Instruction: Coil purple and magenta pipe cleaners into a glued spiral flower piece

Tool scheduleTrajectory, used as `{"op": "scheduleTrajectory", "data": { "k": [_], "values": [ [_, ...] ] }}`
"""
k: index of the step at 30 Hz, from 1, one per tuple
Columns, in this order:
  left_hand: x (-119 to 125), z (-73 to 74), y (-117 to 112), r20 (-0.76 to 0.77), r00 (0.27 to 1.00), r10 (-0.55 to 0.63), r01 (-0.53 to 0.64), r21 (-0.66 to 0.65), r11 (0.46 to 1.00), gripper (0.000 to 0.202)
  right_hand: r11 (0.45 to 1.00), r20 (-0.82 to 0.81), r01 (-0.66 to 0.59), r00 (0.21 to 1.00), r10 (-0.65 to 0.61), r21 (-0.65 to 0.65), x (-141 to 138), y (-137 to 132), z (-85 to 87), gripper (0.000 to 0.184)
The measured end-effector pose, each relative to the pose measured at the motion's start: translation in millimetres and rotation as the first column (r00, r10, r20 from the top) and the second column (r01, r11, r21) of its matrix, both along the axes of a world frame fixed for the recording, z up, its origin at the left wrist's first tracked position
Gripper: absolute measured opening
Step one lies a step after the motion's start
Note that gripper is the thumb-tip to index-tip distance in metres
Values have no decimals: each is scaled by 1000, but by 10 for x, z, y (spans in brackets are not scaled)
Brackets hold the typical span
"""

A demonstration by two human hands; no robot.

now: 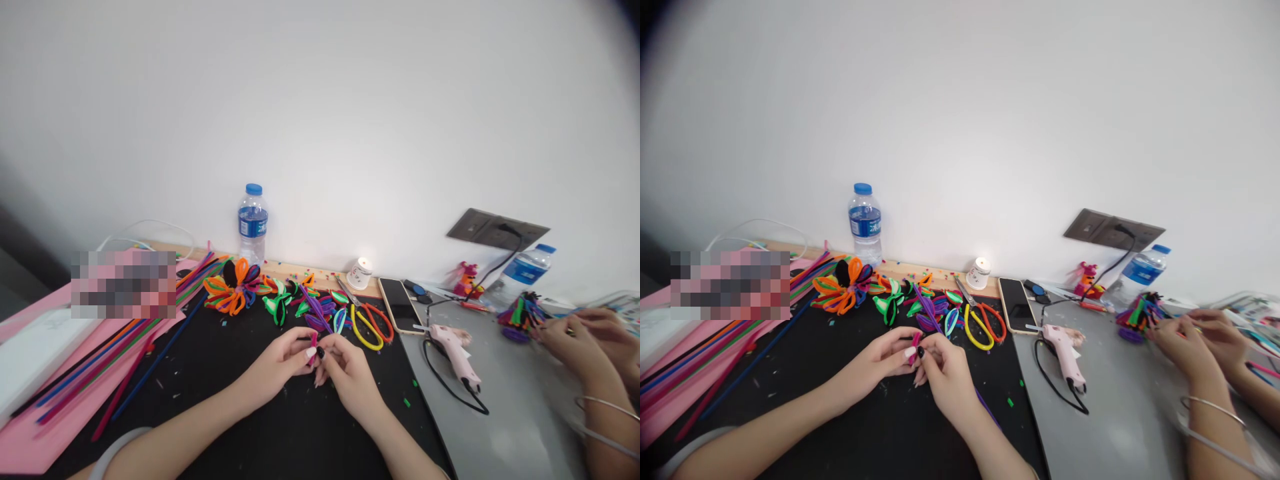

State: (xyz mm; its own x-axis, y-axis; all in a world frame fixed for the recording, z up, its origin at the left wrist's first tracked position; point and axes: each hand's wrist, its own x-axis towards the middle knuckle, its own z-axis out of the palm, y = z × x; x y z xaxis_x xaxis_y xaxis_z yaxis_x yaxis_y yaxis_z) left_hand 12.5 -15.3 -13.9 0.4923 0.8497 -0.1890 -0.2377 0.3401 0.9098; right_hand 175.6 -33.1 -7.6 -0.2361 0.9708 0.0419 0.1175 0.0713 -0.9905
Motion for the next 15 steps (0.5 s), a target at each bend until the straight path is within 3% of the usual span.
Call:
{"op": "scheduleTrajectory", "data": {
  "k": [15],
  "values": [
    [7, 43, -7, -18, 1000, -21, 21, -20, 1000, 40, 999, 34, -11, 999, 9, 37, -22, -23, 58, 9]
  ]
}}
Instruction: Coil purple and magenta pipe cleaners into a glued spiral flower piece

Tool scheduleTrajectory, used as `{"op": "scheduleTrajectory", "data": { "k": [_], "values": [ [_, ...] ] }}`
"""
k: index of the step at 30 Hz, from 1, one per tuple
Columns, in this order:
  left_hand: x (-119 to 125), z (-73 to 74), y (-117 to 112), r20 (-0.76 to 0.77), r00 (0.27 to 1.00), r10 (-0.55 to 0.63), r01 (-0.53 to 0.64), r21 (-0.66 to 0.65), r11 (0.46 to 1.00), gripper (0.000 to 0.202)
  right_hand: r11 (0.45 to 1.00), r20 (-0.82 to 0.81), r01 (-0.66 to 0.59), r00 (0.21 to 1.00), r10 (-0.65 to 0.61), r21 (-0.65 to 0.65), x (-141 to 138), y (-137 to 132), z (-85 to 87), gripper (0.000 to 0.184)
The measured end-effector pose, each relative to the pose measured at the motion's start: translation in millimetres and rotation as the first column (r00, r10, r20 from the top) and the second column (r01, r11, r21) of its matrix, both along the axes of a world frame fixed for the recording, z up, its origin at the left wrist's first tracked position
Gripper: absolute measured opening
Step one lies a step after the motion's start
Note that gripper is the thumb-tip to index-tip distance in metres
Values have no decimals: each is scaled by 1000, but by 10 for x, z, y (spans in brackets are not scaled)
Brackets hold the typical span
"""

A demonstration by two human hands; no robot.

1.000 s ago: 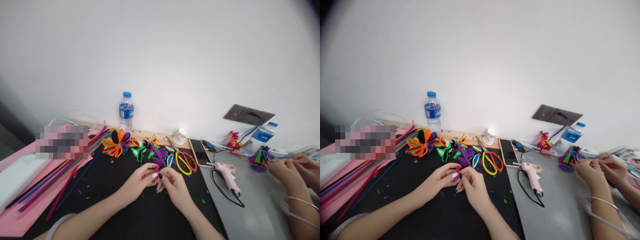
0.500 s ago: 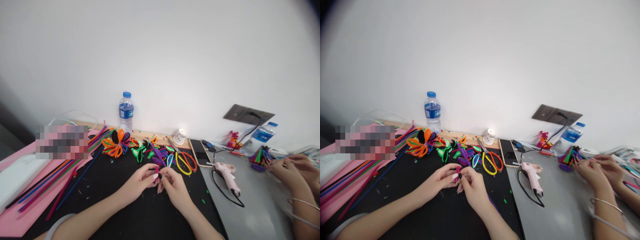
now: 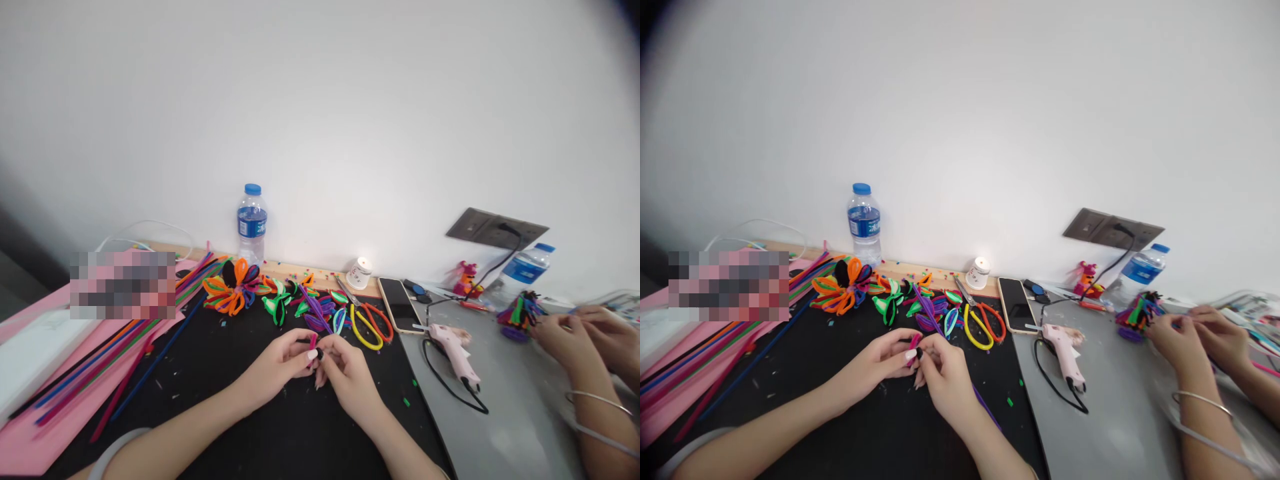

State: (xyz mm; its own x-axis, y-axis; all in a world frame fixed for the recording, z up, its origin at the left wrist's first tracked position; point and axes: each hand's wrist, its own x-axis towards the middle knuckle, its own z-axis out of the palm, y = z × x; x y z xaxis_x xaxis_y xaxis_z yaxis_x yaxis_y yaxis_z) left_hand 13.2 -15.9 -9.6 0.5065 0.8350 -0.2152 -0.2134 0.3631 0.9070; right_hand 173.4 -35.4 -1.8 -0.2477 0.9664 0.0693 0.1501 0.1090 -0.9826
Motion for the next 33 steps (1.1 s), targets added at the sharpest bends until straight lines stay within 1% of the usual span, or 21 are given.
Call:
{"op": "scheduleTrajectory", "data": {
  "k": [3, 7, 10, 14, 17, 20, 23, 27, 30, 33],
  "values": [
    [-3, 0, 7, -15, 1000, -5, 5, 12, 1000, 40, 1000, -6, 4, 1000, -4, -14, -4, -13, 18, 11],
    [1, 23, 5, -48, 999, -5, 6, 16, 1000, 40, 1000, 66, -1, 998, 1, 2, 12, -23, 32, 10],
    [0, 47, -6, -66, 998, -5, 7, 23, 1000, 39, 997, 133, -13, 991, 4, 72, 27, -26, 45, 11],
    [-2, 71, -19, -73, 997, -14, 17, 41, 999, 37, 983, 260, -24, 965, -25, 184, 33, -32, 60, 13],
    [0, 75, -27, -80, 997, -13, 17, 45, 999, 38, 967, 333, -39, 942, -49, 253, 26, -34, 43, 14],
    [1, 75, -32, -74, 997, -14, 18, 53, 998, 40, 951, 375, -27, 922, -95, 307, 19, -45, 7, 14],
    [0, 85, -36, -73, 997, -32, 38, 83, 996, 38, 943, 400, -9, 907, -133, 332, 20, -67, -22, 15],
    [0, 116, -45, -86, 995, -50, 62, 141, 988, 35, 943, 416, -4, 898, -142, 332, 27, -89, -42, 16],
    [0, 126, -54, -96, 994, -51, 66, 158, 985, 34, 943, 403, 3, 904, -145, 332, 28, -90, -43, 17],
    [0, 112, -54, -69, 996, -51, 61, 160, 985, 32, 945, 373, 11, 917, -141, 328, 24, -93, -19, 19]
  ]
}}
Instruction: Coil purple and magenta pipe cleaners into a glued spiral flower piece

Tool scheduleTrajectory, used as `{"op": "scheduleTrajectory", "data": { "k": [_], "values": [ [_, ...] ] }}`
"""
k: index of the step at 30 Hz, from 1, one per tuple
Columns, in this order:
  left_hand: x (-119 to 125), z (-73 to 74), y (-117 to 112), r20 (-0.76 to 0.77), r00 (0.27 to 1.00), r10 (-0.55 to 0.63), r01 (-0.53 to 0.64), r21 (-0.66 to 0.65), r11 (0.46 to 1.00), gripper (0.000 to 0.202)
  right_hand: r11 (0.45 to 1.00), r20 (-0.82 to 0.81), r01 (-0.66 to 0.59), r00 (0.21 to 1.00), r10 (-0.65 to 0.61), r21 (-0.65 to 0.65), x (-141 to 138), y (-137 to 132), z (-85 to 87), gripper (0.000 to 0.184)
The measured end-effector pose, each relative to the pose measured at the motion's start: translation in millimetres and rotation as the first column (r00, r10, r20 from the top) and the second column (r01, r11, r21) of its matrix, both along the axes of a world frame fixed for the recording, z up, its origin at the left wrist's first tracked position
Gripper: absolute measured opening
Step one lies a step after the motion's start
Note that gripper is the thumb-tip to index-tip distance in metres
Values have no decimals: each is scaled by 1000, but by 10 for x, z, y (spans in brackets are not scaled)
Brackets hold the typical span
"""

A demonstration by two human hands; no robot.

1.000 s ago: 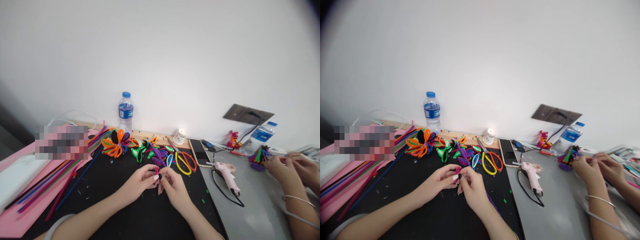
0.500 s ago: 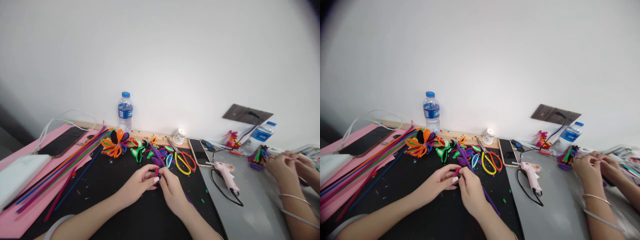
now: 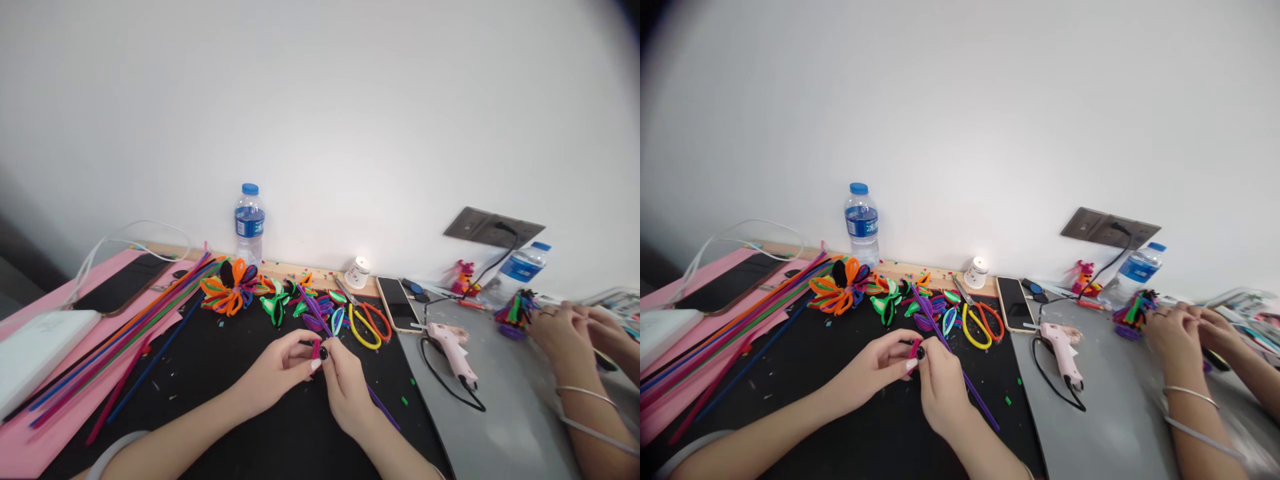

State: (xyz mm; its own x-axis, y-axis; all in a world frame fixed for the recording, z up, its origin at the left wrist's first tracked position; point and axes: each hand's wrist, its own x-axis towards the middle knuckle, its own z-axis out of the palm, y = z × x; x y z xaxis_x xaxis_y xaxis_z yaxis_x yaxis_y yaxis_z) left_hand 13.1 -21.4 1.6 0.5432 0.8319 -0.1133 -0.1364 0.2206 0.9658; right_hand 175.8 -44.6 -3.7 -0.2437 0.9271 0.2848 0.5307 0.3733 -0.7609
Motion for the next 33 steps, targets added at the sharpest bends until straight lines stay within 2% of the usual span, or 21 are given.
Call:
{"op": "scheduleTrajectory", "data": {
  "k": [6, 12, 18, 22, 33],
  "values": [
    [7, -26, 5, 97, 995, 11, -11, -3, 1000, 29, 1000, -77, 4, 997, -3, 12, -20, -20, 68, 24],
    [26, -30, -7, 123, 992, 27, -26, -12, 1000, 30, 999, -158, 1, 987, -8, -43, -9, -23, 27, 23],
    [-4, -64, 24, 94, 992, 86, -85, -16, 996, 29, 986, -161, 166, 973, -163, 1, 60, 25, 30, 25],
    [-14, -64, 43, 87, 990, 106, -103, -46, 994, 35, 978, -206, 204, 956, -208, -41, 84, 54, 46, 26],
    [-25, -72, 49, 81, 988, 134, -131, -41, 991, 37, 959, -501, 226, 818, -281, -169, 112, 125, 68, 30]
  ]
}}
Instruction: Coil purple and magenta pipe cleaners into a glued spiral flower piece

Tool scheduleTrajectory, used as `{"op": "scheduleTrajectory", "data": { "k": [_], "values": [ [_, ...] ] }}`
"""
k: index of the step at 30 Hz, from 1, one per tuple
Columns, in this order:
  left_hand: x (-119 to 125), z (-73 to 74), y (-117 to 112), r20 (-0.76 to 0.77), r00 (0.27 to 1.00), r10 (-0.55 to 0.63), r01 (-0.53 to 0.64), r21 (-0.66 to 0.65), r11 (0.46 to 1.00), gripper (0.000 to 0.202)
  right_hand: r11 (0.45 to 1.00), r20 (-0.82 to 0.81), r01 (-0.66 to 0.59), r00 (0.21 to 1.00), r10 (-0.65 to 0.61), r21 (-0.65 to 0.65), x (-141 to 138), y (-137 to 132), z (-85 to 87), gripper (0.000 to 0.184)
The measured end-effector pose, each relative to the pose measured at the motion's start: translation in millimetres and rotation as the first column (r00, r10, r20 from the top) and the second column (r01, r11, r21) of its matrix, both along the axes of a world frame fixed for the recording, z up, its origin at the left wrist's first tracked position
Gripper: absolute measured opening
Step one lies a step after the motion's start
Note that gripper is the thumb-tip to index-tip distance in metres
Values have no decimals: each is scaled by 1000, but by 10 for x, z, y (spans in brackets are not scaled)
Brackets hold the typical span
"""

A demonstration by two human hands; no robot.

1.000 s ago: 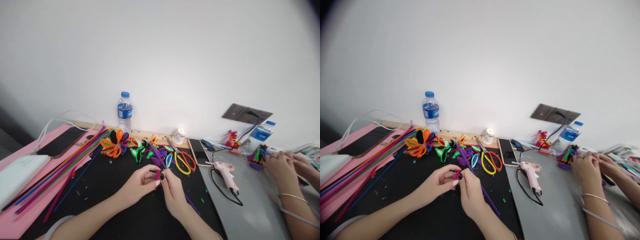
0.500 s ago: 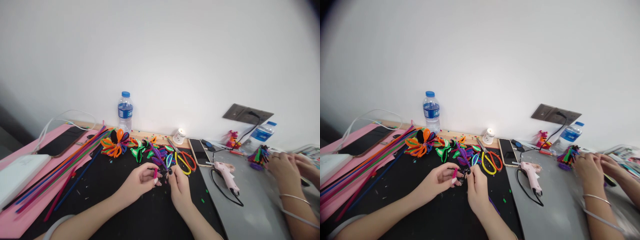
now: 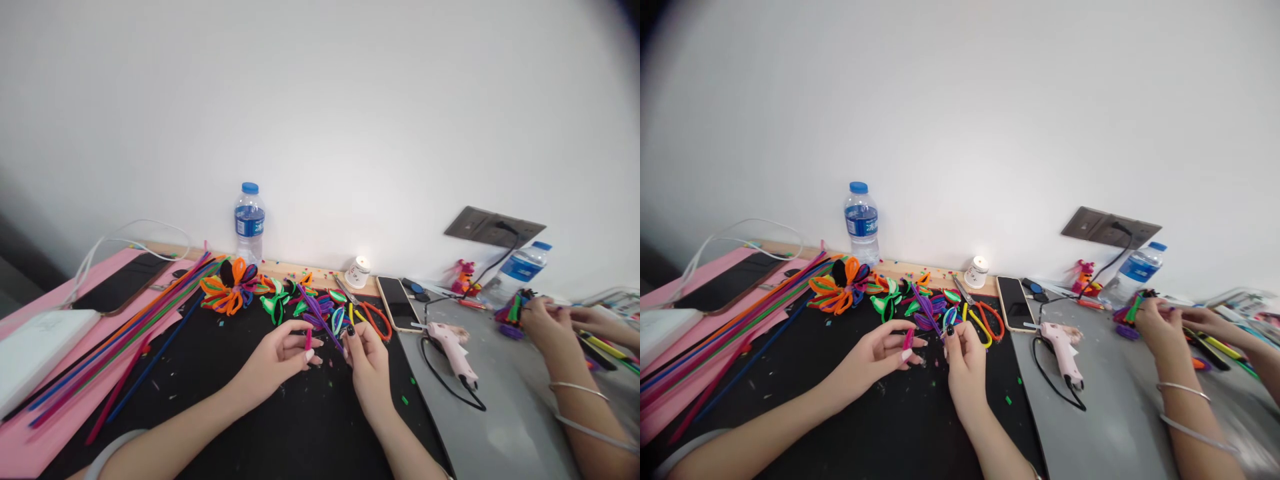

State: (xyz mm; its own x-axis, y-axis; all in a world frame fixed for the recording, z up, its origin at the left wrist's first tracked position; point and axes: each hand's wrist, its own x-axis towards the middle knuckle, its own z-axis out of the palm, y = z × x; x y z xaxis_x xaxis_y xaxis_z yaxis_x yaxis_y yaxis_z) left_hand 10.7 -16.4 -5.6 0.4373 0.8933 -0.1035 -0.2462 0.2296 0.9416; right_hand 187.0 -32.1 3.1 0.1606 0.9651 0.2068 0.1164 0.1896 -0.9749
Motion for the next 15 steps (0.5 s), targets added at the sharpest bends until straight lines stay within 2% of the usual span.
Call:
{"op": "scheduleTrajectory", "data": {
  "k": [6, 15],
  "values": [
    [2, 27, 6, -28, 999, 39, -39, -9, 999, 38, 1000, -160, -27, 987, 25, -12, 10, 27, -19, 32],
    [-1, 63, 4, -38, 998, 45, -46, -15, 999, 37, 999, -89, -24, 996, 21, -25, 28, 46, -22, 39]
  ]
}}
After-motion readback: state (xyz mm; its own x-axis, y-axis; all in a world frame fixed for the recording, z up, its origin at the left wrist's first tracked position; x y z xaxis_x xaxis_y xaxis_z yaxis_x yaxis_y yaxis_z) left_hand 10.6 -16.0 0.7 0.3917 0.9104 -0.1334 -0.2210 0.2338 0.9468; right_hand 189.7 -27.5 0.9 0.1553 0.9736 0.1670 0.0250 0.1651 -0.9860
